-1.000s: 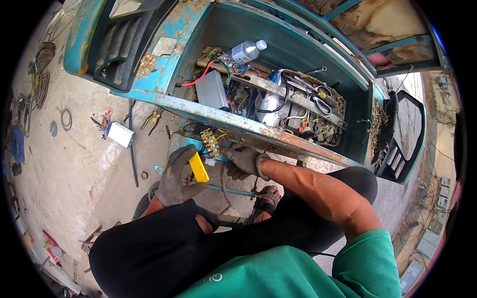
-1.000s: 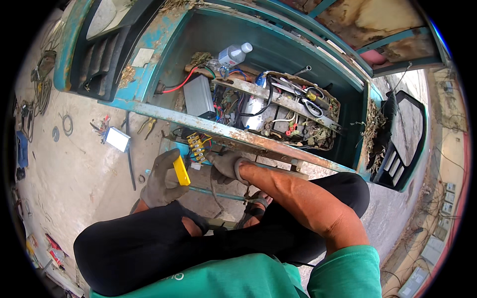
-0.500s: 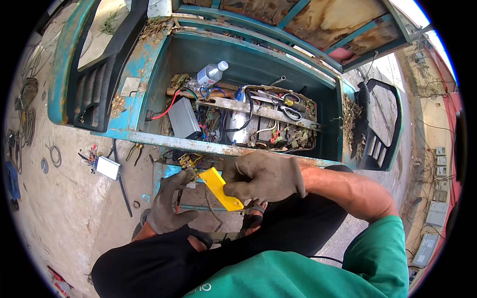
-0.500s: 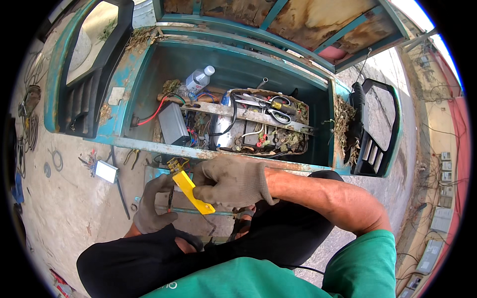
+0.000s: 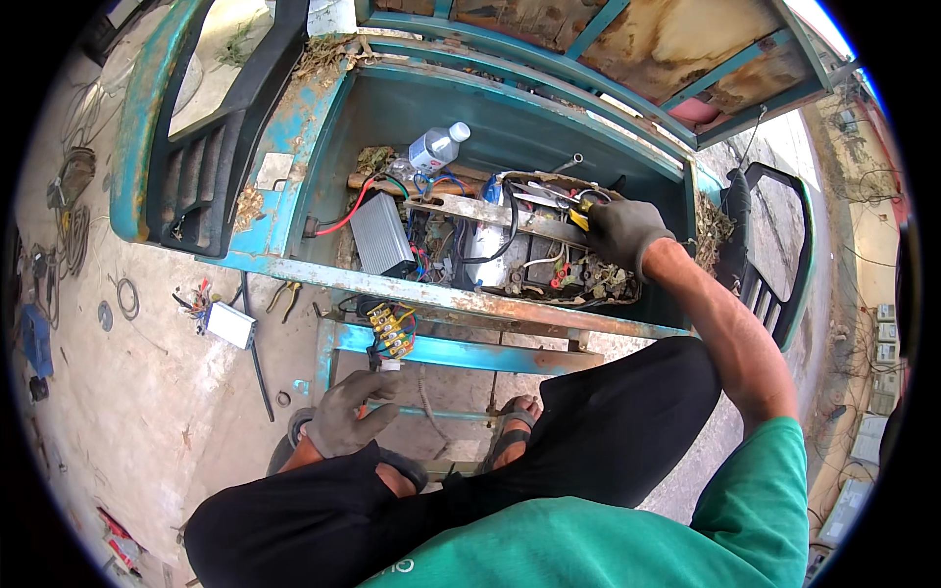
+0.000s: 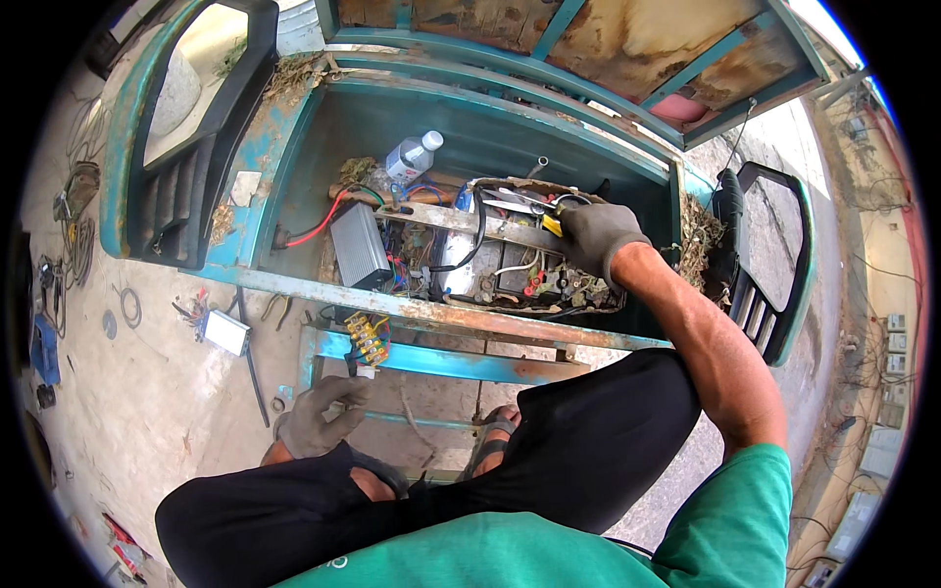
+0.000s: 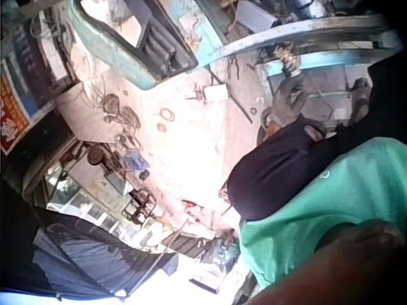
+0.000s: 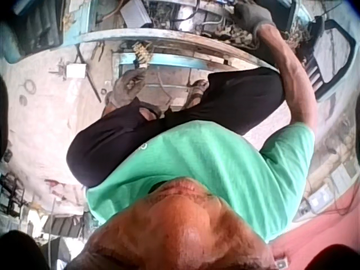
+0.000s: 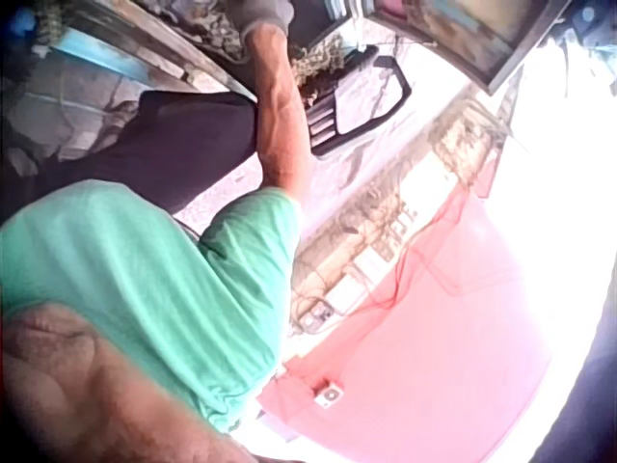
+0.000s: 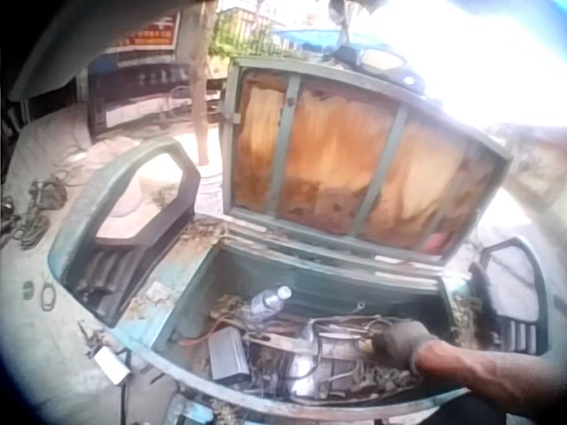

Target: The person works on the electrical wiring of a teal three-wheeled vehicle, using a yellow multimeter to test connections and a screwdriver to adjust terminals on a yellow component.

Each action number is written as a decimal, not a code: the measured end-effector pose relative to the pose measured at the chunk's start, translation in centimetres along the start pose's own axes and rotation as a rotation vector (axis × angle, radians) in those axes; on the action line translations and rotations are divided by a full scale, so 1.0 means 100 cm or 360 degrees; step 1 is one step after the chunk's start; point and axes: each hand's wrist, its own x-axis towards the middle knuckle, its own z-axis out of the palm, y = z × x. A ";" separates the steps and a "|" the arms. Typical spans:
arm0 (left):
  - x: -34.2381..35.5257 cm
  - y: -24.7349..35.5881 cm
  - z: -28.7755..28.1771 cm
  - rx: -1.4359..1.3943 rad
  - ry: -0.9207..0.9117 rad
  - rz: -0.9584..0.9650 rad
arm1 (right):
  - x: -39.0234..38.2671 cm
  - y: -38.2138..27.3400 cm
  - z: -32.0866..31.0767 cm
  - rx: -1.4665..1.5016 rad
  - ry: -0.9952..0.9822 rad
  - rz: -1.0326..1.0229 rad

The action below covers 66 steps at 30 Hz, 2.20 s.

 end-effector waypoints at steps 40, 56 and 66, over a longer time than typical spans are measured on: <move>-0.006 0.019 -0.073 -0.0490 0.0280 -0.0001 | -0.081 -0.038 -0.152 0.2080 0.1388 -0.0651; -0.070 0.012 -0.108 -0.1302 0.0342 0.0041 | -0.080 -0.197 -0.072 0.2604 -0.1106 -0.0568; -0.115 0.037 -0.154 -0.0461 0.0670 -0.0315 | 0.007 -0.240 0.120 0.0953 -0.0938 -0.0420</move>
